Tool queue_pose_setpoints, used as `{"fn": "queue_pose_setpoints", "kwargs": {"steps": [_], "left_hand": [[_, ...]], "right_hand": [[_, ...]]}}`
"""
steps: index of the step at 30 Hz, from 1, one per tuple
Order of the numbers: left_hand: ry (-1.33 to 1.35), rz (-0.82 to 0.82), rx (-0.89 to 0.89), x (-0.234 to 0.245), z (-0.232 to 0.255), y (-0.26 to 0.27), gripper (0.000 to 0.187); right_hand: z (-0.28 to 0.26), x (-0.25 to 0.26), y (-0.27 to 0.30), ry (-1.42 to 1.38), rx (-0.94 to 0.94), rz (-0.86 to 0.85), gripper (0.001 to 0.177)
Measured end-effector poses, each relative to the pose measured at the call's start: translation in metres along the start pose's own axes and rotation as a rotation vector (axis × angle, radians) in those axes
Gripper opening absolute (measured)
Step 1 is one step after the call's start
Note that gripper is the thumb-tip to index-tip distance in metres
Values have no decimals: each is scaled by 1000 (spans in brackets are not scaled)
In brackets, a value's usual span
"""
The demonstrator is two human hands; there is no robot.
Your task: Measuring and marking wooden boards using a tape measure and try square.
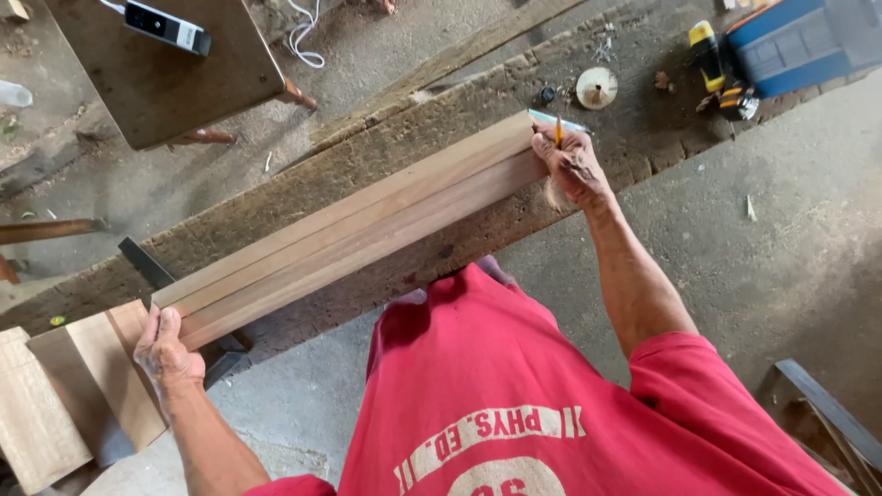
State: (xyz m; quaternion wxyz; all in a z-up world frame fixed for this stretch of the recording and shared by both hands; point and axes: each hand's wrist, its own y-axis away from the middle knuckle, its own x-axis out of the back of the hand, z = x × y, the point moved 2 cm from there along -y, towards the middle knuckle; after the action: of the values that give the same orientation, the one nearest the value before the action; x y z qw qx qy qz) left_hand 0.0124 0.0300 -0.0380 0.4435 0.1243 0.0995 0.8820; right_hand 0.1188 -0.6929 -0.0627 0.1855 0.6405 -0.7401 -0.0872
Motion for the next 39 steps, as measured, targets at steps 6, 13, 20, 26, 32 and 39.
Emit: {"fn": "queue_pose_setpoints", "kwargs": {"steps": [6,13,20,26,32,39], "left_hand": [[28,19,-5,-3,4,2,46],[71,50,34,-14,9,7,46],[-703,-4,-391,-67,80,43,65],[-1101,-546,-944,-245,91,118,132],[-1195,-836,-900,-369,63,167,147],[-1354,-705,-974,-404,55,181,136]], "right_hand": [[-7,1,-1,-11,72,-36,35],[-12,0,3,-71,93,-63,36],[-7,14,12,-146,88,75,26],[29,36,60,-206,-56,478,24],[75,37,83,-223,-83,501,14],[112,91,47,-21,98,432,17]]}}
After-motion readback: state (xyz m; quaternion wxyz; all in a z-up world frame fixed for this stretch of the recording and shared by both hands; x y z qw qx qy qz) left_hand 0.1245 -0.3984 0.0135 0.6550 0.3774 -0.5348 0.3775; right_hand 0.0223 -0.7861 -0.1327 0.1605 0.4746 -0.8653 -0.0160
